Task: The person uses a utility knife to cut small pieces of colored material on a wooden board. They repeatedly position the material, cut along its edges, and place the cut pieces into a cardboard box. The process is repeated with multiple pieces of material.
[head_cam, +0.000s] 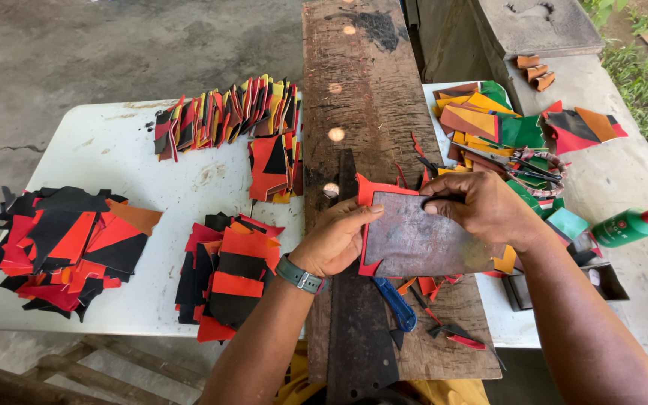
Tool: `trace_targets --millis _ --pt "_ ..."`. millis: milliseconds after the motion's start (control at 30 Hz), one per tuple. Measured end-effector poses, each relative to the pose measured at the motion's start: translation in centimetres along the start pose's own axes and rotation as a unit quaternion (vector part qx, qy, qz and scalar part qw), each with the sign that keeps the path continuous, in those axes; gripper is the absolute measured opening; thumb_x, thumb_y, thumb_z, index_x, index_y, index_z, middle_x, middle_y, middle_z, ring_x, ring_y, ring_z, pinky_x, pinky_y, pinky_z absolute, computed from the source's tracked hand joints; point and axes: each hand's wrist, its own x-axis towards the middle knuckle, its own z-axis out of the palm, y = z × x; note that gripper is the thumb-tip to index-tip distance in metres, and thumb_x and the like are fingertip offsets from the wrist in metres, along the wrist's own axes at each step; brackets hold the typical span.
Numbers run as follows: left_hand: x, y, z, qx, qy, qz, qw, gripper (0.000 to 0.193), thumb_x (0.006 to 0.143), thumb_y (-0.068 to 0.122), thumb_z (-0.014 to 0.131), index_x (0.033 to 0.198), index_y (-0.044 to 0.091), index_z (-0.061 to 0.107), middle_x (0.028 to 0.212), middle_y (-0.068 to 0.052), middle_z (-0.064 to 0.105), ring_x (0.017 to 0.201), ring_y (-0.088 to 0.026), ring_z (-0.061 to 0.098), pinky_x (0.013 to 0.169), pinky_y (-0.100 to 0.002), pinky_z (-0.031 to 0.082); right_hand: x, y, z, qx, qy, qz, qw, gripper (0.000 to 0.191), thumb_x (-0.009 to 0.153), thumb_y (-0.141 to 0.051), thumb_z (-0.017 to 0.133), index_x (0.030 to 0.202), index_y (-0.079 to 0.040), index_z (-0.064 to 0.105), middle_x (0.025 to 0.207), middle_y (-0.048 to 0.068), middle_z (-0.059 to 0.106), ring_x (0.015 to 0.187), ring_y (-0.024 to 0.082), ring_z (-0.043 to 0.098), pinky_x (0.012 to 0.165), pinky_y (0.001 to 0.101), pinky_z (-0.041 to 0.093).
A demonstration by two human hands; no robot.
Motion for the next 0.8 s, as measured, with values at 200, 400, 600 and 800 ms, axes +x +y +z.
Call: trace_targets --millis 200,400,600,800 --pt "-0.2 0.5 0.7 -0.048 0.048 -0.031 0.997 0.013 0.103 0.015 0.062 0.11 0.007 0.069 0.111 -0.002 0.07 0.108 -0.011 0.065 0.099 -0.033 0.052 0.1 0.0 0.2 0.003 0.005 0.004 1.0 0.026 0.085 -0.012 0.076 0.109 -0.004 0.076 0.097 0.005 0.083 0.084 0.01 0.074 0.08 0.0285 0.058" --pt "0.1 -1.0 -1.2 -0.057 0.042 -0.032 0.997 0.016 0.102 0.019 0.06 0.111 0.008 0.068 0.111 -0.001 0.071 0.106 -0.011 0.067 0.096 -0.032 0.053 0.6 0.1 1.0 -0.003 0.011 -0.009 1.0 0.025 0.084 -0.014 0.077 0.107 -0.004 0.076 0.094 0.006 0.083 0.082 0.012 0.074 0.078 0.0295 0.059" --pt "0.1 -2.3 -3.3 -0.105 0.011 -0.014 0.994 0.013 0.111 0.019 0.06 0.112 0.008 0.065 0.11 -0.001 0.067 0.103 -0.011 0.064 0.094 -0.033 0.053 1.0 -0.1 2.1 -0.028 0.006 0.023 0.999 0.027 0.083 -0.016 0.078 0.107 -0.005 0.076 0.091 0.007 0.083 0.078 0.013 0.075 0.075 0.0304 0.059" --pt "-0.3 -2.0 -2.1 -0.025 0.093 -0.001 0.995 0.022 0.103 0.021 0.057 0.115 0.007 0.068 0.116 -0.001 0.072 0.107 -0.009 0.067 0.097 -0.028 0.052 1.3 0.4 2.3 -0.036 -0.008 0.029 0.999 0.028 0.083 -0.018 0.077 0.109 -0.005 0.076 0.09 0.007 0.083 0.079 0.014 0.074 0.075 0.031 0.058"
